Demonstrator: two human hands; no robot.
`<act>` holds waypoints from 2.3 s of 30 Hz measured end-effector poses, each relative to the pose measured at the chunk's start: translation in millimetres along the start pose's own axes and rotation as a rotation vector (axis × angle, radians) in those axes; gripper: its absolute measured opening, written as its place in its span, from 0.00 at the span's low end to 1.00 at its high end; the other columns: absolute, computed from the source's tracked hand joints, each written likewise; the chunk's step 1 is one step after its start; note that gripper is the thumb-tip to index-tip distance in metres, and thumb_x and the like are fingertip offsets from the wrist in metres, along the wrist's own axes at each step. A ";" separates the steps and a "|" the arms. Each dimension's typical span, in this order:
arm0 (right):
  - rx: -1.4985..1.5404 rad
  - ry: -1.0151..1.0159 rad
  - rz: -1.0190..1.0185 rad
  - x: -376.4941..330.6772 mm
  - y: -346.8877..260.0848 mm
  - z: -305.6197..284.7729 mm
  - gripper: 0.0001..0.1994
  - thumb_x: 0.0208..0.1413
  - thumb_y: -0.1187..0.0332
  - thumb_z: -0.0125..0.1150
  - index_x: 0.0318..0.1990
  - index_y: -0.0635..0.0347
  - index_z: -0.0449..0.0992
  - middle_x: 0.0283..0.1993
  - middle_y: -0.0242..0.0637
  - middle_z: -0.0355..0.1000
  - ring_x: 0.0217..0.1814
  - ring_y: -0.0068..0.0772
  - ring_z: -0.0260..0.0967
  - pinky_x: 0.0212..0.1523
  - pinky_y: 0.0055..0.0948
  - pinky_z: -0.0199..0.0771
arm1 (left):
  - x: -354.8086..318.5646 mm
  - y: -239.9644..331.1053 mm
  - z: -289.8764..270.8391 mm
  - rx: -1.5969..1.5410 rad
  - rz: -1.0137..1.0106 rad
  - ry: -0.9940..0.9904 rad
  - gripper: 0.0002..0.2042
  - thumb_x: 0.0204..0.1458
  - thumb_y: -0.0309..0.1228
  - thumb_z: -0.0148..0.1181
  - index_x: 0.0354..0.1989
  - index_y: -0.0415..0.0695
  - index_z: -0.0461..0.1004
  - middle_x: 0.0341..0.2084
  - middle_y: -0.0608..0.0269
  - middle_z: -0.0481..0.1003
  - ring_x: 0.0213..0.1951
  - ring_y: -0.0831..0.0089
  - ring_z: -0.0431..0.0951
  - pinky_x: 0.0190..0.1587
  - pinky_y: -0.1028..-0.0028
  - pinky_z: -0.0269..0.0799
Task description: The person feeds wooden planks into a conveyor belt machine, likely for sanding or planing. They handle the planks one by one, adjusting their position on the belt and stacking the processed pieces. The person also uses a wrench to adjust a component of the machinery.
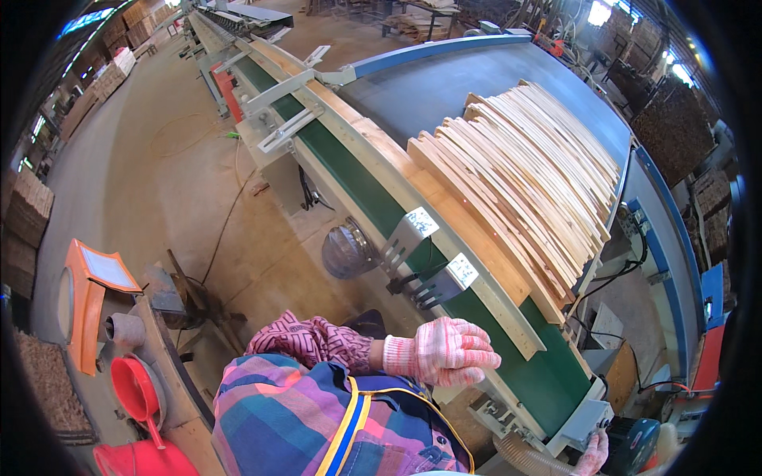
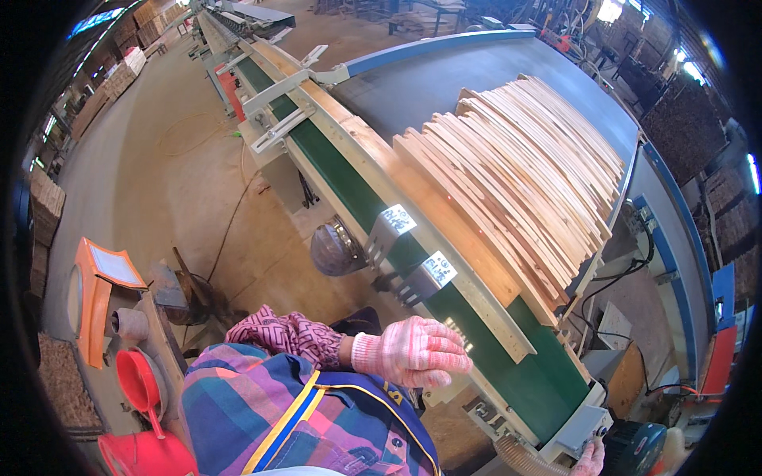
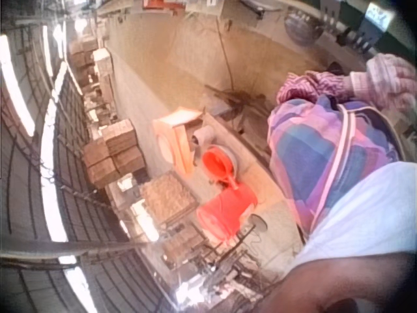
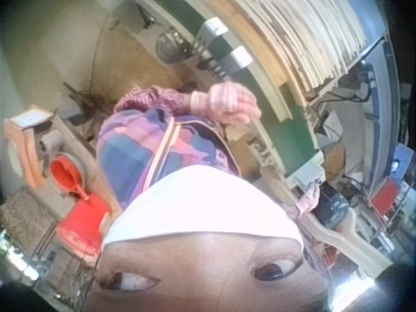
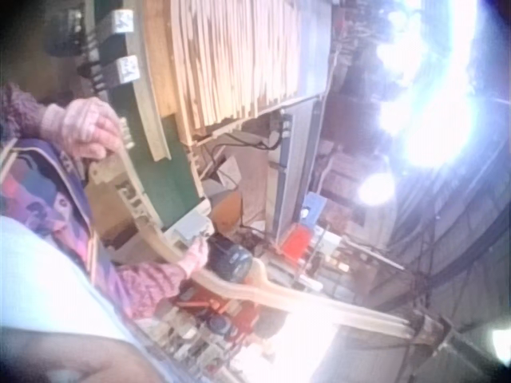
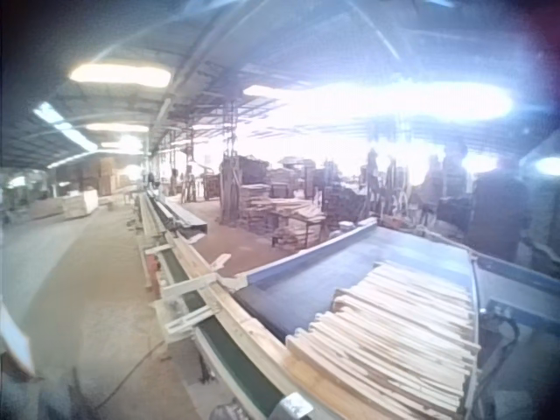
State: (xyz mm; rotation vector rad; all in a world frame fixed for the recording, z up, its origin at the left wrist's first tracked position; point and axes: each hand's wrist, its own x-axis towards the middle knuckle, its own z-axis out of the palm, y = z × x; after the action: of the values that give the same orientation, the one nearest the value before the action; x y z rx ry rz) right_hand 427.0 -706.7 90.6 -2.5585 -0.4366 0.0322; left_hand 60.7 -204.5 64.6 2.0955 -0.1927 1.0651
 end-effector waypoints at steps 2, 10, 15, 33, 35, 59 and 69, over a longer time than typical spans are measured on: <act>-0.166 -0.006 0.045 -0.3 -40.6 2.3 0.16 0.71 0.75 0.44 0.58 0.64 0.76 0.58 0.49 0.76 0.47 0.48 0.78 0.50 0.37 0.81 | -0.1 2.8 -3.9 0.005 -0.031 -0.005 0.14 0.61 0.40 0.60 0.48 0.45 0.81 0.38 0.58 0.82 0.43 0.56 0.82 0.48 0.60 0.80; -0.070 -0.055 0.086 24.5 5.3 -6.3 0.09 0.65 0.70 0.62 0.46 0.67 0.80 0.38 0.31 0.77 0.39 0.24 0.70 0.44 0.24 0.72 | -11.2 10.0 1.3 0.004 -0.055 0.007 0.14 0.61 0.40 0.60 0.47 0.45 0.81 0.39 0.58 0.82 0.43 0.55 0.82 0.46 0.60 0.81; -0.101 -0.080 -0.005 7.2 3.0 -23.3 0.14 0.63 0.61 0.64 0.44 0.65 0.81 0.38 0.33 0.78 0.41 0.27 0.72 0.48 0.28 0.73 | -3.2 8.3 4.5 -0.011 -0.022 0.006 0.12 0.59 0.38 0.64 0.46 0.45 0.81 0.38 0.57 0.83 0.42 0.54 0.83 0.45 0.59 0.82; 0.096 0.170 0.335 -4.1 -10.3 -8.5 0.14 0.62 0.60 0.67 0.52 0.53 0.83 0.47 0.34 0.82 0.51 0.27 0.76 0.55 0.29 0.72 | 20.0 6.8 26.7 0.011 0.000 -0.299 0.18 0.68 0.41 0.52 0.49 0.40 0.80 0.43 0.55 0.81 0.48 0.52 0.81 0.51 0.56 0.77; 0.045 0.167 0.307 0.8 2.1 -4.8 0.15 0.62 0.56 0.66 0.52 0.52 0.83 0.48 0.35 0.82 0.51 0.30 0.77 0.55 0.31 0.72 | 22.9 7.0 26.1 0.009 0.012 -0.312 0.18 0.67 0.41 0.52 0.49 0.40 0.80 0.43 0.55 0.81 0.48 0.52 0.81 0.51 0.56 0.77; -0.228 -0.087 0.352 28.1 -65.3 -2.2 0.12 0.54 0.66 0.74 0.46 0.52 0.87 0.44 0.37 0.83 0.49 0.35 0.78 0.54 0.34 0.75 | 16.8 6.9 21.5 0.019 -0.045 -0.315 0.18 0.67 0.42 0.52 0.49 0.40 0.81 0.43 0.54 0.81 0.48 0.51 0.81 0.51 0.56 0.76; -0.240 0.102 0.032 41.7 -72.1 -5.3 0.19 0.57 0.53 0.63 0.51 0.53 0.83 0.50 0.40 0.81 0.54 0.44 0.77 0.56 0.38 0.73 | 20.2 5.8 18.6 0.002 -0.006 -0.282 0.14 0.61 0.35 0.58 0.47 0.37 0.78 0.41 0.53 0.81 0.44 0.50 0.81 0.49 0.55 0.78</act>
State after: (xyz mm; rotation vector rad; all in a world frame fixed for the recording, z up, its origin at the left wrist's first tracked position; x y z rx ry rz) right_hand 445.4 -638.4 135.0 -2.7866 -0.3801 -0.1469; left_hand 82.7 -217.4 76.1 2.2406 -0.3230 0.7626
